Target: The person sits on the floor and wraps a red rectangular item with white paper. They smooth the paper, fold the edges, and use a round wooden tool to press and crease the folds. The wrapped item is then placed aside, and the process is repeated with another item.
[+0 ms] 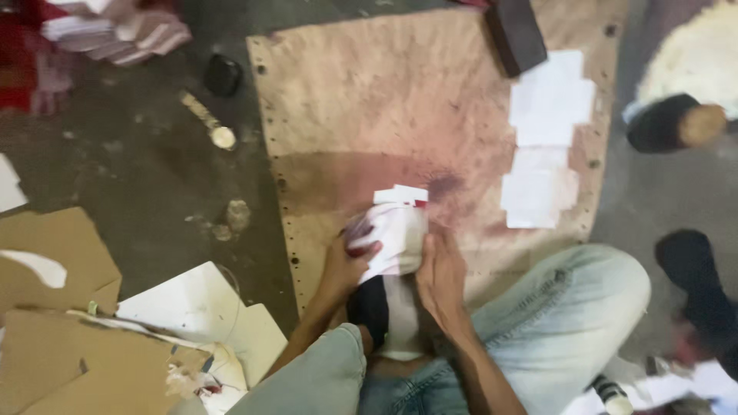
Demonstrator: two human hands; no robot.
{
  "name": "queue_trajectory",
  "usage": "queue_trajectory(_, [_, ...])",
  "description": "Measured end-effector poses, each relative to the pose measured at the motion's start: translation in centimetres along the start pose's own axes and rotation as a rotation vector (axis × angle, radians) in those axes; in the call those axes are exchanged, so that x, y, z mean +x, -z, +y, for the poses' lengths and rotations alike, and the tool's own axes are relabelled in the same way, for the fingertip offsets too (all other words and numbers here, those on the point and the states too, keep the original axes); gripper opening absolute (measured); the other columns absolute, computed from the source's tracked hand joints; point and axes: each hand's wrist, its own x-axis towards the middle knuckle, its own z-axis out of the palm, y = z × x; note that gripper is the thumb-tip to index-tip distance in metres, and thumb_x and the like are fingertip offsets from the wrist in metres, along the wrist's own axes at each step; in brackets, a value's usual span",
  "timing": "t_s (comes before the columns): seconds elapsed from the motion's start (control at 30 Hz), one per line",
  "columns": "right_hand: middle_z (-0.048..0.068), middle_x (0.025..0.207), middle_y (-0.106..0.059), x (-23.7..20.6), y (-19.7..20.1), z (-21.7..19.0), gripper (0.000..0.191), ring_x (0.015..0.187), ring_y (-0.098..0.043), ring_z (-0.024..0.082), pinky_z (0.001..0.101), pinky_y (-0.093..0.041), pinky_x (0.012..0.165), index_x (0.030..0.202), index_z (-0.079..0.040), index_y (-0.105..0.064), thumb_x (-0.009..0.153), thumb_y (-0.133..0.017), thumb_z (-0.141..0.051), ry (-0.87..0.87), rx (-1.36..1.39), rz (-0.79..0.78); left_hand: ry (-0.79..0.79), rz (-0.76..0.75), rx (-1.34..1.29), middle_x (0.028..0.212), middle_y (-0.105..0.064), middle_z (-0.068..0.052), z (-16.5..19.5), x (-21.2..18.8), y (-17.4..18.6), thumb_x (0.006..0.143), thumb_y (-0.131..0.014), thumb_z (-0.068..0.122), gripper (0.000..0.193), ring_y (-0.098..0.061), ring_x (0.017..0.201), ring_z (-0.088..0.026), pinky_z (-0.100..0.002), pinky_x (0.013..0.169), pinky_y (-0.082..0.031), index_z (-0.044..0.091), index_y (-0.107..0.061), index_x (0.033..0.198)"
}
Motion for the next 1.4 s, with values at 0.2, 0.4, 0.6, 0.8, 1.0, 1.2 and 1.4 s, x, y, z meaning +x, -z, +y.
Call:
queue_trajectory(0.2, [0.024,0.125,-0.065,0.6,0.1,0.3,0.03,0.113,-0.065,0.042,0.0442,-0.051,0.097,0.125,0.002,-0.067,0.106,-0.048,-0.011,-0.001,0.071,-0.027,0.125,0.106,-0.131,0.109,-0.073,-0.014,-0.5,0.5,-0.2,0.09,-0.075,0.002,0.034,-0.071,0.095,-0.022,-0.035,0.082,-0.058,-0.007,-0.066,0.122])
queue_trajectory(0.4, [0.025,0.118,-0.065,0.4,-0.5,1.5,0.026,0.109,-0.064,0.043,0.0447,-0.053,0.096,0.114,0.004,-0.066,0.093,-0.055,-0.007,0.017,-0.119,-0.043,0.133,0.179,-0.293,0.106,-0.074,-0.012,-0.7,0.9,-0.4,0.089,-0.077,0.004,0.034,-0.07,0.093,-0.021,-0.034,0.08,-0.057,-0.005,-0.067,0.121])
queue_trajectory(0.6, [0.026,0.118,-0.064,0.4,-1.0,1.9,0.03,0.107,-0.063,0.044,0.0476,-0.052,0.092,0.123,0.005,-0.066,0.102,-0.052,-0.01,0.0,-0.111,0.017,0.064,0.181,-0.213,0.104,-0.074,-0.011,-1.5,1.2,-0.8,0.089,-0.079,0.007,0.034,-0.07,0.091,-0.019,-0.033,0.078,-0.056,-0.004,-0.069,0.119])
queue_trajectory(0.8, [0.023,0.119,-0.066,1.0,-0.8,1.3,0.032,0.11,-0.064,0.041,0.0462,-0.052,0.096,0.125,0.003,-0.067,0.105,-0.047,-0.014,0.051,0.009,0.049,-0.05,0.104,-0.018,0.101,-0.074,-0.009,-2.2,1.2,-1.1,0.088,-0.081,0.009,0.034,-0.069,0.089,-0.018,-0.031,0.077,-0.055,-0.003,-0.07,0.118])
queue_trajectory(1.0, [0.025,0.12,-0.064,0.9,-0.5,1.5,0.032,0.107,-0.065,0.042,0.0454,-0.053,0.093,0.123,0.003,-0.066,0.1,-0.048,-0.009,-0.041,0.043,0.06,-0.015,0.048,0.058,0.098,-0.074,-0.007,-2.7,1.3,-1.1,0.087,-0.082,0.011,0.035,-0.069,0.087,-0.016,-0.03,0.075,-0.054,-0.002,-0.071,0.117])
queue_trajectory(1.2, [0.024,0.117,-0.066,0.8,-0.6,1.4,0.028,0.107,-0.065,0.042,0.0451,-0.052,0.092,0.122,0.003,-0.065,0.105,-0.048,-0.009,-0.046,-0.005,0.025,0.094,0.067,0.006,0.095,-0.072,-0.009,-3.1,1.3,-1.2,0.086,-0.083,0.012,0.038,-0.067,0.081,-0.018,-0.032,0.069,-0.054,0.002,-0.07,0.121])
queue_trajectory(1.4, [0.025,0.116,-0.065,1.1,-0.4,1.3,0.031,0.106,-0.065,0.043,0.0447,-0.052,0.09,0.121,0.005,-0.066,0.094,-0.058,-0.007,-0.036,0.021,-0.011,0.151,0.154,-0.158,0.1,-0.074,-0.011,-3.3,1.3,-1.5,0.088,-0.082,0.011,0.035,-0.069,0.087,-0.019,-0.032,0.074,-0.056,0.0,-0.071,0.119])
